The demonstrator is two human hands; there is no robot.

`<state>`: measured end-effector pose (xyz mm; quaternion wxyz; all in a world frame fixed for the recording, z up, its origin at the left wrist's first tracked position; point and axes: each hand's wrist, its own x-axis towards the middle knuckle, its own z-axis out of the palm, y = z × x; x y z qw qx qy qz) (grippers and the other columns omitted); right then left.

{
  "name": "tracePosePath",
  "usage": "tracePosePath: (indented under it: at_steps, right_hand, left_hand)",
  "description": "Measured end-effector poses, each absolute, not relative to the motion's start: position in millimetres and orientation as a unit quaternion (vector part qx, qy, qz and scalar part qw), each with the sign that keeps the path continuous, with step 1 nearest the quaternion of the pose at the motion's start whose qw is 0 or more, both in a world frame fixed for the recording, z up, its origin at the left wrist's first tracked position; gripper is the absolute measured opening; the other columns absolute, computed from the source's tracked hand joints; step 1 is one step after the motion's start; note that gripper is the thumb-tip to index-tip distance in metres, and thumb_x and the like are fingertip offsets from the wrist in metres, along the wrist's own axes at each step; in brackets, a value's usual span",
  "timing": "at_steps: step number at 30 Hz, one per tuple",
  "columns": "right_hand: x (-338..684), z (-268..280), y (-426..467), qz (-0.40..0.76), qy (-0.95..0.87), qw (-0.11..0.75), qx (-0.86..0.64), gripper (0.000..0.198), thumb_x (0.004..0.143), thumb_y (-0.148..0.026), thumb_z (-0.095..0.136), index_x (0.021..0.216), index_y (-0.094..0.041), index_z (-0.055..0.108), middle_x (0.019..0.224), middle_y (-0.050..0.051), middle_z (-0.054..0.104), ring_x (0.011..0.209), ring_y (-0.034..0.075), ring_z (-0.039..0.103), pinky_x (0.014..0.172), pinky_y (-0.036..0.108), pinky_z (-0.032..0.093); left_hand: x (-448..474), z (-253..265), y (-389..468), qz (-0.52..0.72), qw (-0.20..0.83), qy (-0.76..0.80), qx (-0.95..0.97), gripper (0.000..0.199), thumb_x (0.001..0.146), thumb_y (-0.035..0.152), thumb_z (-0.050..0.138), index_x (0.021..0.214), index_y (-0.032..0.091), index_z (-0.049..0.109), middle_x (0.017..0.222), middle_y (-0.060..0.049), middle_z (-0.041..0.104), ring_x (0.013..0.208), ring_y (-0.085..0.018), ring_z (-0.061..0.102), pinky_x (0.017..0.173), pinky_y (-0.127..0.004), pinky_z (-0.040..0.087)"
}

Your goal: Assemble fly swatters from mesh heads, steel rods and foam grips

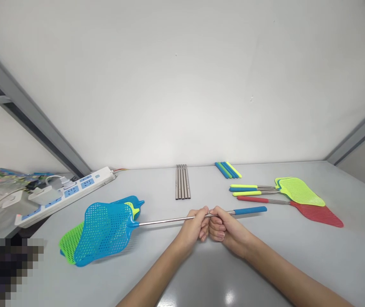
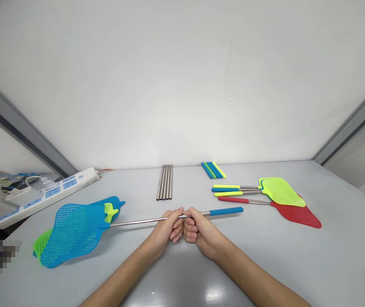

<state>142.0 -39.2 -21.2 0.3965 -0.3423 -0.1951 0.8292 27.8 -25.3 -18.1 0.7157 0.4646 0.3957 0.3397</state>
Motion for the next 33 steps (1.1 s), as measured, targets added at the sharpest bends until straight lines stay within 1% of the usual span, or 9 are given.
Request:
tracePosePath:
  at_steps: [8,21,28,33]
  right_hand:
    - [141.4,-21.0,-39.6,0.824,-0.199,0.404,-0.344,0.032,0.071,-0.029,0.043,0.044,-0.018,0.029,0.036,-0.008,0.021,0.034,0.005,0.016,0.038,0.021,0.015]
    - [142.0,-20.1,-40.0,0.824,-0.209,0.405,-0.337,0.034,0.072,-0.030,0.042,0.044,-0.018,0.030,0.036,-0.008,0.021,0.035,0.005,0.017,0.040,0.022,0.015]
    - [141.6,-20.9,-39.8,0.822,-0.224,0.403,-0.335,0.033,0.072,-0.031,0.043,0.045,-0.017,0.031,0.036,-0.007,0.024,0.035,0.005,0.021,0.041,0.022,0.017]
    - [142.9,-21.1,-39.9,0.810,-0.254,0.404,-0.342,0.033,0.073,-0.032,0.044,0.046,-0.017,0.034,0.038,-0.006,0.029,0.037,0.006,0.026,0.044,0.022,0.019]
  left_hand:
    - [25.3,-20.4,-22.9,0.329,0.732,0.377,0.463,0.043,0.076,0.039,0.039,0.039,0.018,0.032,0.026,0.007,0.028,0.026,-0.005,0.028,0.036,-0.021,0.024]
    - [22.7,-20.7,-22.1,0.313,0.719,0.377,0.494,0.044,0.076,0.045,0.037,0.041,0.018,0.031,0.031,0.006,0.030,0.032,-0.006,0.032,0.041,-0.021,0.028]
    - [21.8,-19.3,-21.3,0.312,0.719,0.375,0.495,0.045,0.077,0.044,0.037,0.041,0.018,0.031,0.030,0.006,0.031,0.031,-0.007,0.032,0.041,-0.021,0.028]
    - [20.6,-20.4,-20.7,0.320,0.727,0.364,0.487,0.044,0.078,0.043,0.037,0.042,0.017,0.034,0.032,0.005,0.037,0.032,-0.006,0.033,0.042,-0.021,0.029]
